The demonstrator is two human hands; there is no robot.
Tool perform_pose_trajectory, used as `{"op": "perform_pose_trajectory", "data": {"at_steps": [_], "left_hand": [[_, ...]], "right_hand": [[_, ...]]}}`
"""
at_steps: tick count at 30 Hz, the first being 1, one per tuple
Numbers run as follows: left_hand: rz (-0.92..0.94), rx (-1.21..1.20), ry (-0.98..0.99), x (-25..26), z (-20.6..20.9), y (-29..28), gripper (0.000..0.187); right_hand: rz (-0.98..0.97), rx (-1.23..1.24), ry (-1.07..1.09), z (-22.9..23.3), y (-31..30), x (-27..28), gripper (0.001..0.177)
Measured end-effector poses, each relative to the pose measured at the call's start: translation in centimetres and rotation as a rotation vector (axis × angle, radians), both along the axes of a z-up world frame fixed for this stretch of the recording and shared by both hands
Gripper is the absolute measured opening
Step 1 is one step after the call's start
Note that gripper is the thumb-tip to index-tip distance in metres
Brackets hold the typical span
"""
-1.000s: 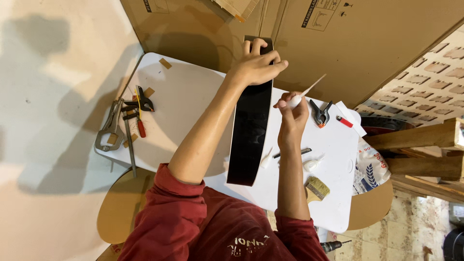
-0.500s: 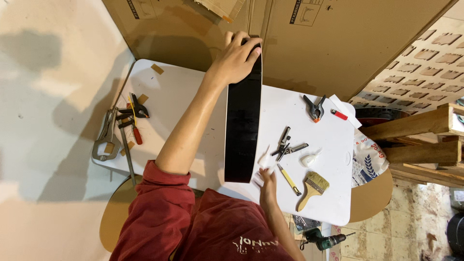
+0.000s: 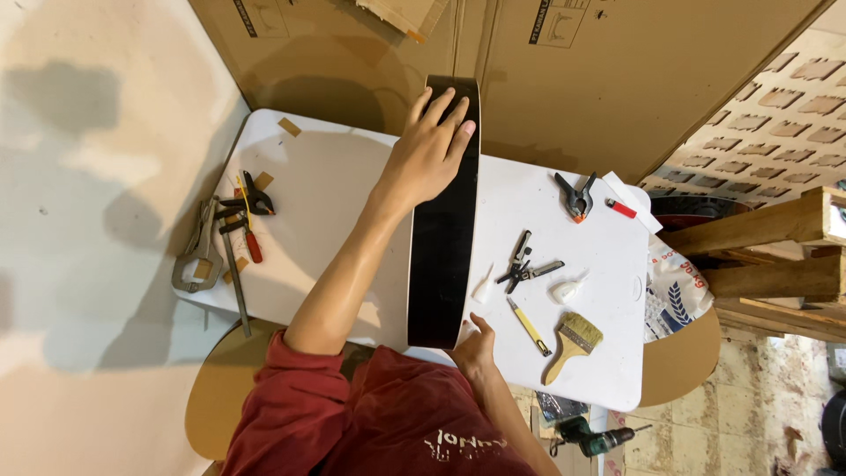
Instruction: The person applies glue from a small bottle along the edge of a black curved wooden piece. They hold the piece with one hand and squeeze the glue bottle with the other, moving along the edge to cover it.
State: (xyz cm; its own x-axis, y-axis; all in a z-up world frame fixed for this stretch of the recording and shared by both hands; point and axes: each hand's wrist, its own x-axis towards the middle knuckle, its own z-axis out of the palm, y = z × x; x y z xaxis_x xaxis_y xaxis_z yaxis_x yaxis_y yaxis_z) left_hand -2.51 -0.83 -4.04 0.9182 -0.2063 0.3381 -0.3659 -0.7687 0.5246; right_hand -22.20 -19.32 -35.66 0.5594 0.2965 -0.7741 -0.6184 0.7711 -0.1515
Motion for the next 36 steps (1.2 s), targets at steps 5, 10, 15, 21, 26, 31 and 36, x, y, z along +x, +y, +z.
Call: {"op": "perform_pose_trajectory", "data": {"at_steps": [5,10,15,21,26,31,36], "left_hand": [[0.018,-0.015,-0.029,-5.1,2.2,-0.7,0.051],[0.061,0.006,-0.140,-7.2,1.3,-1.1,0.048],[0.095,0.006,-0.262,-8.8,-0.4,-1.9,0.047],[0.167,0.056,-0.313,-9.1,-1.9,-2.8,0.049],[0.202,0.153,-0.266,-9.0,-1.5,-2.0,0.049],[0.201,0.217,-0.246,-6.0,-1.2,-0.8,0.048],[0.160,0.202,-0.204,-5.0,-0.5,-1.1,0.047]], "right_hand": [[-0.117,0.067,-0.015,-9.5,-0.5,1.1,0.034],[-0.089,-0.004,-0.059,-12.3,-0.6,4.6,0.059],[0.014,-0.129,-0.108,-5.9,0.6,9.1,0.109],[0.232,-0.465,-0.277,-4.9,-0.5,9.1,0.073],[0.223,-0.768,-0.381,-6.9,-2.5,9.2,0.068],[-0.076,-0.956,-0.537,-4.4,-4.7,16.9,0.062],[-0.220,-0.811,-1.074,16.4,-1.6,25.4,0.029]]}}
